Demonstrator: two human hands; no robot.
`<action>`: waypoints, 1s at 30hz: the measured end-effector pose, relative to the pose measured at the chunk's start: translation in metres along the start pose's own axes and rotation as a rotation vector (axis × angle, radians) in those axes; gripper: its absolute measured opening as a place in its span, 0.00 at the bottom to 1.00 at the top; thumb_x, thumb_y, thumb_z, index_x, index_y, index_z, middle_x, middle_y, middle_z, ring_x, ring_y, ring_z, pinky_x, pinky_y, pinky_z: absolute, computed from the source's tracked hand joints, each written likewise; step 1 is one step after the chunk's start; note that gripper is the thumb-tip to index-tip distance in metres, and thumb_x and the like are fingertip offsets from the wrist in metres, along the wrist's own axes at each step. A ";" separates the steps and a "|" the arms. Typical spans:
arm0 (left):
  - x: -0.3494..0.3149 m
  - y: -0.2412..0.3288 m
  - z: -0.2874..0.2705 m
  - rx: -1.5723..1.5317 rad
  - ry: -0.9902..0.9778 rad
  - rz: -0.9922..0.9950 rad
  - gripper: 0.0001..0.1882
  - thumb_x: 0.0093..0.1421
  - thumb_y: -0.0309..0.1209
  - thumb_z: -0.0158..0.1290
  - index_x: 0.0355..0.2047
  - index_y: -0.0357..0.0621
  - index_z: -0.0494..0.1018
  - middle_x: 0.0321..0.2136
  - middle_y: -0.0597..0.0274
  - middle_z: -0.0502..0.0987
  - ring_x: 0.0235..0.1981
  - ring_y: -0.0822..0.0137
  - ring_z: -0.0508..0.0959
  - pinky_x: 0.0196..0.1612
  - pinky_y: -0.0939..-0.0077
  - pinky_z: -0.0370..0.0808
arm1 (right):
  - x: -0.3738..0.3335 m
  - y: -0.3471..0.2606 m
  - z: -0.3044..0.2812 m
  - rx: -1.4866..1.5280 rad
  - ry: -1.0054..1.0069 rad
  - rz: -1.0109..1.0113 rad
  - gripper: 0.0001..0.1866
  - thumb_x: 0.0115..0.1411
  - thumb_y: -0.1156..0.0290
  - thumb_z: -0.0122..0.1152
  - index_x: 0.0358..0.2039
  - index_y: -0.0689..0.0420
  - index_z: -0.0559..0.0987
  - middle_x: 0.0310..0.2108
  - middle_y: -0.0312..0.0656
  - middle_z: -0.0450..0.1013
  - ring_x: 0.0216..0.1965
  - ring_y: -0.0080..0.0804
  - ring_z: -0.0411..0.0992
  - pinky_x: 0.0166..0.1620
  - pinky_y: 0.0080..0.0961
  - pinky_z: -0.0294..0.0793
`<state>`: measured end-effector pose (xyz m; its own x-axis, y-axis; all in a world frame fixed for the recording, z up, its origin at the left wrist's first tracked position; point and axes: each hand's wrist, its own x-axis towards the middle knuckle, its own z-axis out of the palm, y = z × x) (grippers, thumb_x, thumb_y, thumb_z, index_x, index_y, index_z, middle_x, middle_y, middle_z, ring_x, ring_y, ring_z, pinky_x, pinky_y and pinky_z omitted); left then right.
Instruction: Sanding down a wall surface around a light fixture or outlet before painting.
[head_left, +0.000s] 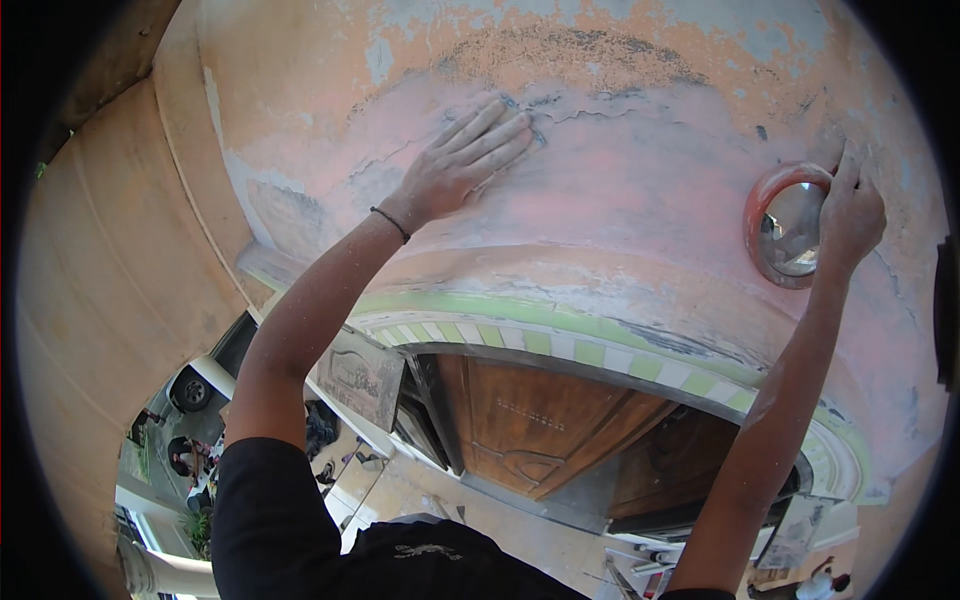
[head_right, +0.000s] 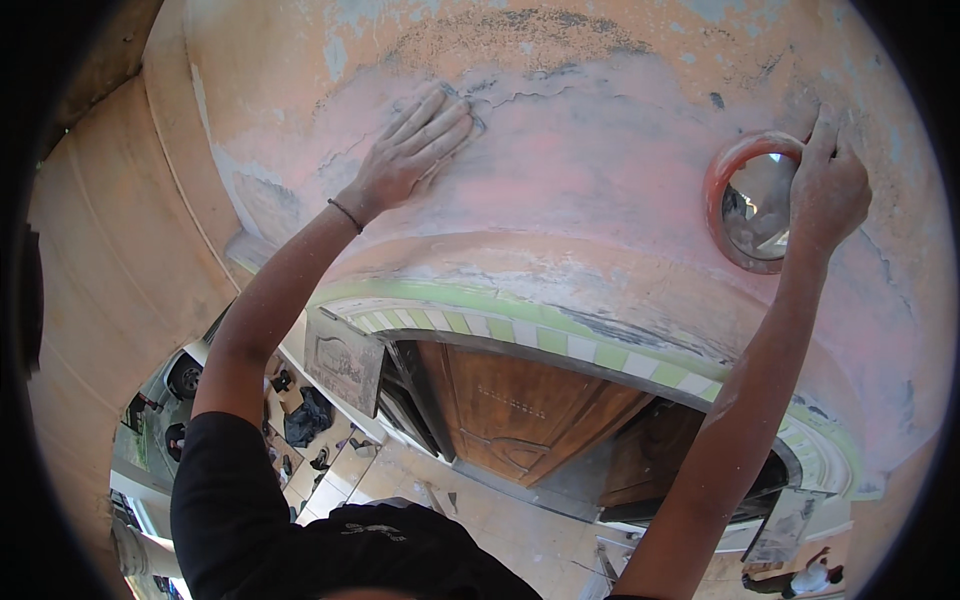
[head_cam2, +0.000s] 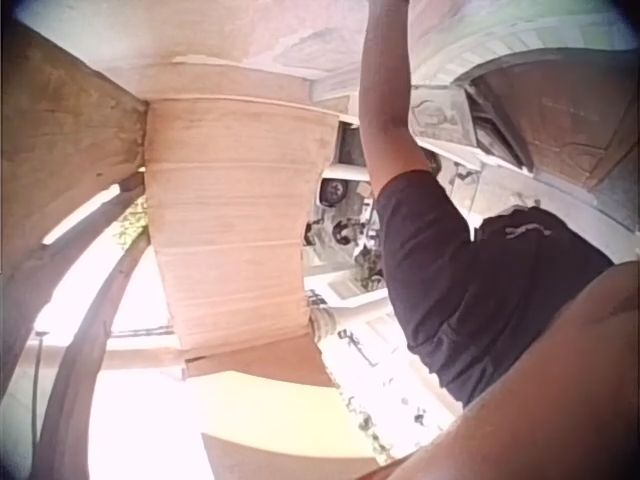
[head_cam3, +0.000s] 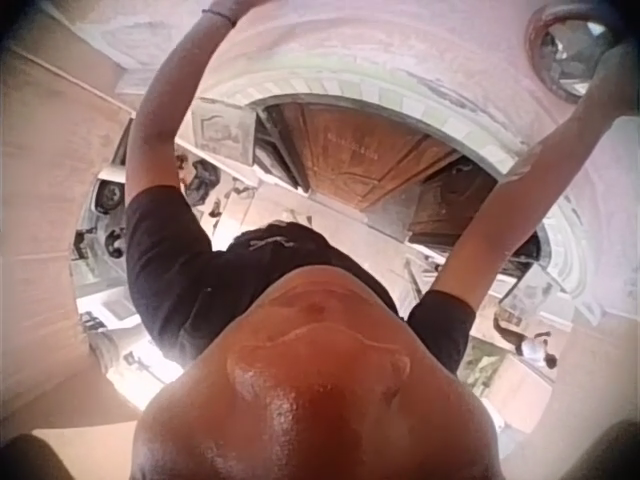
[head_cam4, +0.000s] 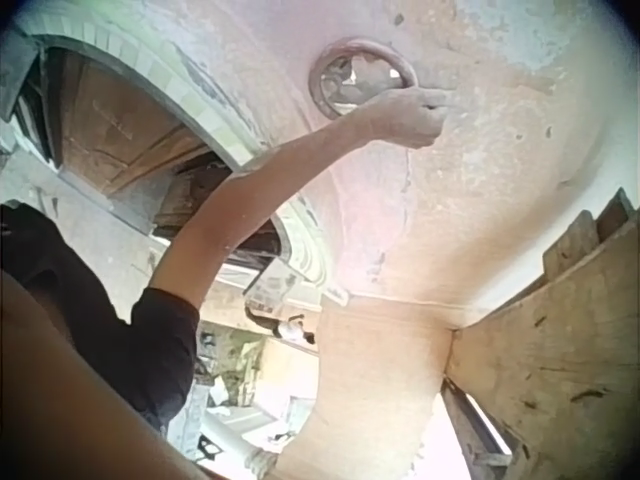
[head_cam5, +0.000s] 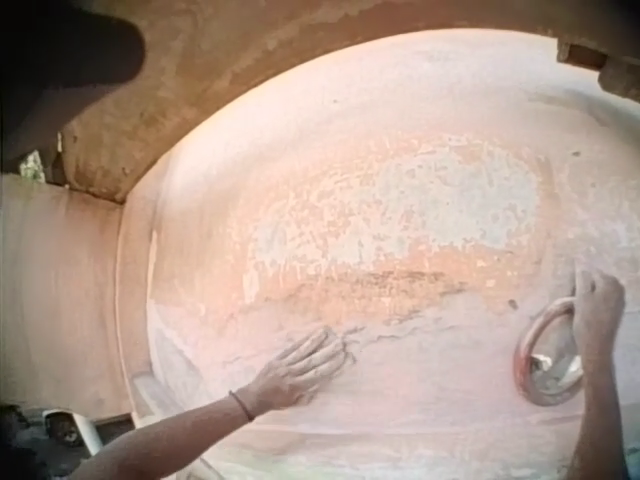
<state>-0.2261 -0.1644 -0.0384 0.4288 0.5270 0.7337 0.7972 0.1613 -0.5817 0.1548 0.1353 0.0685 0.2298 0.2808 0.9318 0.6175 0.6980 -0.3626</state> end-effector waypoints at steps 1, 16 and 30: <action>-0.008 -0.023 0.001 -0.025 0.167 -0.127 0.27 0.72 0.30 0.48 0.70 0.51 0.65 0.73 0.61 0.62 0.75 0.53 0.57 0.75 0.56 0.58 | 0.003 0.001 -0.004 -0.017 -0.020 0.014 0.32 0.70 0.42 0.49 0.31 0.57 0.88 0.30 0.50 0.83 0.35 0.53 0.81 0.45 0.45 0.78; -0.092 -0.045 0.014 -0.014 0.224 -0.527 0.27 0.73 0.30 0.46 0.71 0.40 0.63 0.73 0.46 0.58 0.76 0.42 0.52 0.75 0.57 0.53 | 0.005 0.014 0.011 -0.062 -0.059 0.034 0.31 0.70 0.41 0.49 0.35 0.55 0.89 0.32 0.48 0.84 0.37 0.50 0.82 0.46 0.43 0.77; -0.071 -0.057 -0.004 -0.073 0.048 -0.182 0.28 0.72 0.28 0.48 0.71 0.41 0.62 0.72 0.49 0.60 0.76 0.44 0.53 0.75 0.53 0.54 | 0.006 0.013 0.003 -0.034 -0.004 -0.004 0.30 0.71 0.44 0.50 0.35 0.57 0.88 0.31 0.50 0.83 0.35 0.50 0.82 0.44 0.42 0.78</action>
<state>-0.3002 -0.2141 -0.0561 0.2936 0.4540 0.8412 0.8911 0.1885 -0.4128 0.1618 0.1481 0.0689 0.2241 0.2811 0.9331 0.6435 0.6764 -0.3583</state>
